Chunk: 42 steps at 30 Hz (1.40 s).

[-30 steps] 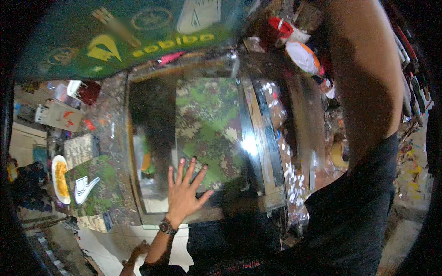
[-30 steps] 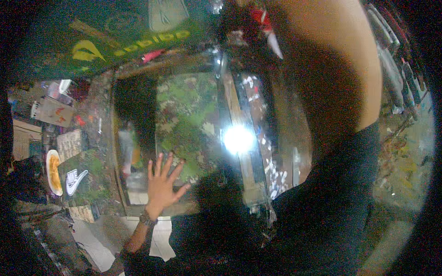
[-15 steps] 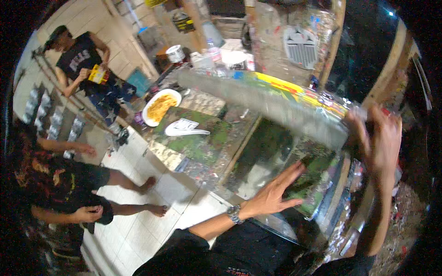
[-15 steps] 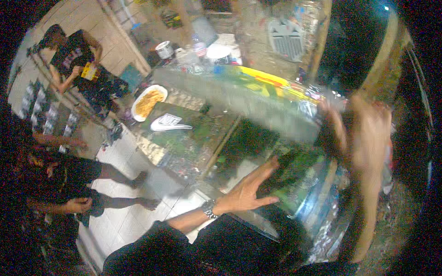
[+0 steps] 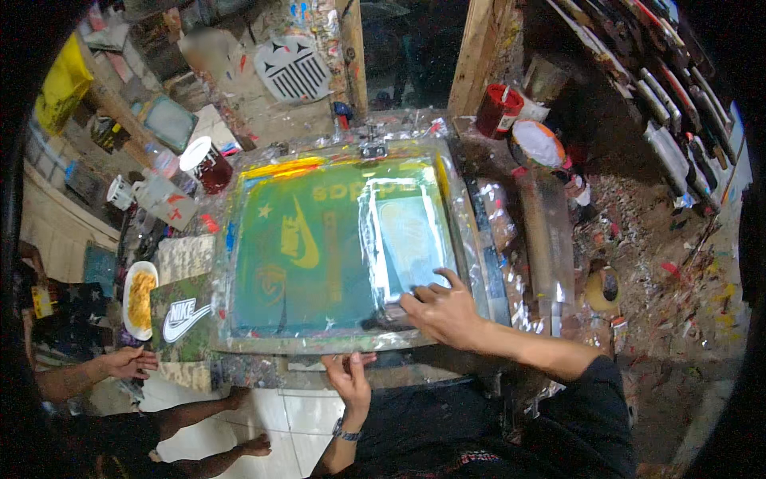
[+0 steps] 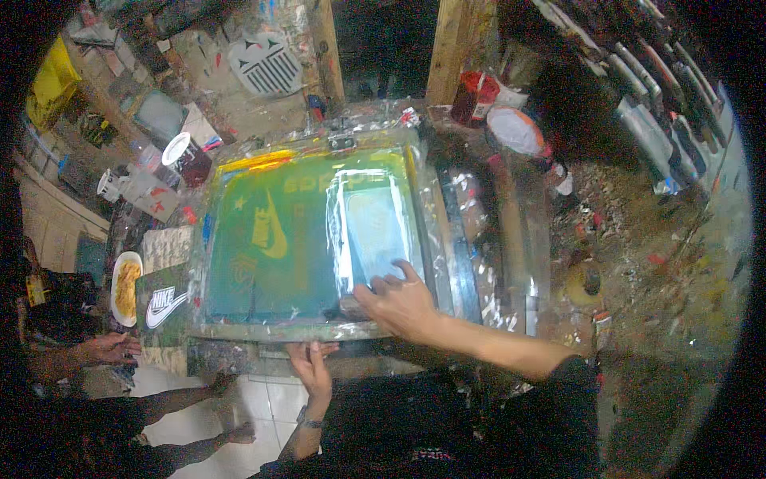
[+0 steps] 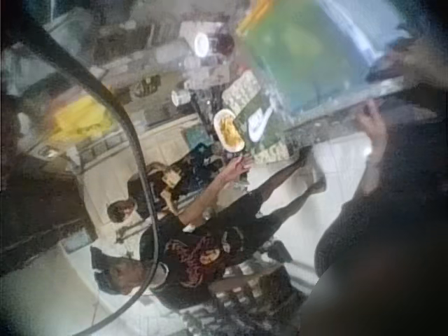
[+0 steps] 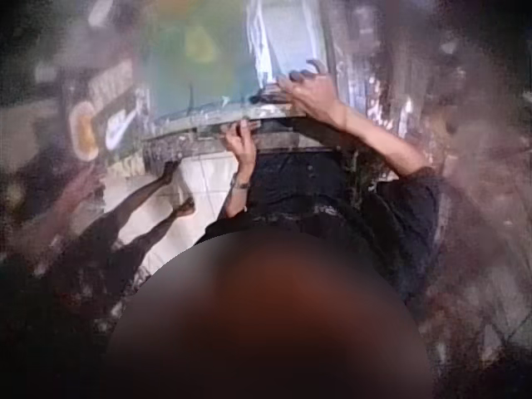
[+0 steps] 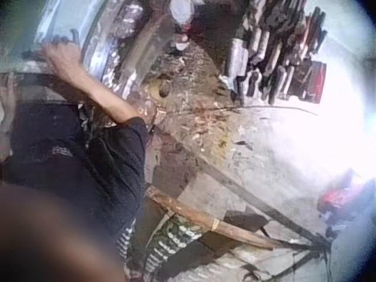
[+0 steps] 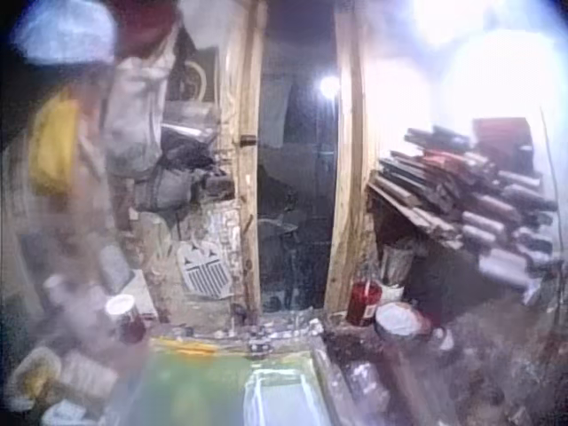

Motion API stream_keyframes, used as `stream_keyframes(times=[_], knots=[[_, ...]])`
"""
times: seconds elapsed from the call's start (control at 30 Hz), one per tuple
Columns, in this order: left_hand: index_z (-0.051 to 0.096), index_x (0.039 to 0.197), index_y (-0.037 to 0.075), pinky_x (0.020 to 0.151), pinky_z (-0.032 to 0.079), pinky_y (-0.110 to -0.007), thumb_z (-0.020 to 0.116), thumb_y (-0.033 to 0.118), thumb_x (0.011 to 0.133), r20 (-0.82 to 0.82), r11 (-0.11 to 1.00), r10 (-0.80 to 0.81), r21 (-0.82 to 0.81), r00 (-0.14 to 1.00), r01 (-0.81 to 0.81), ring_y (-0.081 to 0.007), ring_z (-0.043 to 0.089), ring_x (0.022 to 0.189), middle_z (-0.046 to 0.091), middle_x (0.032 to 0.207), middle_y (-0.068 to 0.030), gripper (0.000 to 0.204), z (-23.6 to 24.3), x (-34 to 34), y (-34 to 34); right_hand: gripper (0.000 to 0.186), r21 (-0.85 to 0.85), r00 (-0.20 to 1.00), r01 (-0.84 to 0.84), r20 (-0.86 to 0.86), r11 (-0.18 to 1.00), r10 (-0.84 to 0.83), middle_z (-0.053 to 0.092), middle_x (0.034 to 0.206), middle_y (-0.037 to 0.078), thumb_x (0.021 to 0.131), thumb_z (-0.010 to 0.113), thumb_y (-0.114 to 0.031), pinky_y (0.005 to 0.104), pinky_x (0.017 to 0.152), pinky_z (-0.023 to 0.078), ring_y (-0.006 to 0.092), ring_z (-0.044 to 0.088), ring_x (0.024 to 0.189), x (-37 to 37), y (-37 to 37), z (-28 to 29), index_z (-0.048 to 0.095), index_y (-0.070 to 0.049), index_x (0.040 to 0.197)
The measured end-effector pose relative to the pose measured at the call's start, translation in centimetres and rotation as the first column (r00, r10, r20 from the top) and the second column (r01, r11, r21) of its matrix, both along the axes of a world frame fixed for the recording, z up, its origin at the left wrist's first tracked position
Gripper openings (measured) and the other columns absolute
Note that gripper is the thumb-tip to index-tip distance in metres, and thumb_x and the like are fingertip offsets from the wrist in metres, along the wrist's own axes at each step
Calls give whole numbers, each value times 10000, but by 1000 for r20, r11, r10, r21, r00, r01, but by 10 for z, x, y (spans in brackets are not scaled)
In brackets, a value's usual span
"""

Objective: The person performs screen printing by repeatedly placing a shoe-shaped stencil on a screen, pulling a squeegee across the mesh to transfer ink, and lifting the screen to reveal the printed pattern. The process is repeated multiple times on different sections of the screen.

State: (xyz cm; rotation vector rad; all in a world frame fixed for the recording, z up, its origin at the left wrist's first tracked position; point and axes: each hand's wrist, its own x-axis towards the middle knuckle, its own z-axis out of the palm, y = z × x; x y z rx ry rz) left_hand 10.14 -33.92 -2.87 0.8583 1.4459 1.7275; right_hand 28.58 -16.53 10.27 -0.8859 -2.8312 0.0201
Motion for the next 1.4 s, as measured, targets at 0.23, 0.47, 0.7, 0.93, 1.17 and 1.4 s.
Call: stream_keyframes(times=[0.23,0.47,0.7,0.93,1.17,1.4], knots=[[215,1457,-62,758,648,-412,537,145,1064,256,968,31,-249,966,35,-302,740,867,629,1023,-206,548,30,-11,5,540,66,991,108,-91,992,-101,725,834,219,897,696,-516,537,690,551,410,725,828,-59,239,-3,643,-107,1245],[196,1478,-70,766,641,-413,529,167,1076,195,956,17,-291,981,41,-307,734,860,615,1035,-213,574,33,-10,-1,337,203,978,125,-190,971,-86,639,630,101,993,613,-429,455,490,492,302,675,556,-40,127,-32,562,-97,971],[226,1479,-38,783,645,-422,517,174,1085,195,971,-45,-223,980,89,-316,738,891,618,1096,-234,534,27,-16,0,356,-236,996,-76,26,969,84,707,765,136,928,673,-408,466,565,569,338,724,676,-4,40,7,616,-88,1072],[278,1453,-32,797,630,-433,570,176,1057,228,961,-1,-268,974,64,-283,723,893,647,1019,-181,535,42,-16,1,477,254,989,125,-114,959,-99,694,723,195,977,604,-522,532,623,531,407,694,654,-71,233,-5,606,-73,1138],[238,1488,-27,769,625,-410,572,170,1049,253,962,67,-274,965,5,-267,717,907,644,1080,-158,585,37,-15,1,241,-67,996,83,19,994,-82,670,694,157,976,610,-288,460,549,531,317,708,646,-38,130,-10,559,-57,1026],[357,1375,-10,818,616,-430,525,192,1079,205,970,-11,-235,979,60,-310,728,921,649,1016,-187,395,28,-19,-8,181,-135,999,37,-12,990,-39,669,801,91,870,636,-173,399,692,594,274,727,719,-9,-5,7,600,-55,1002]])
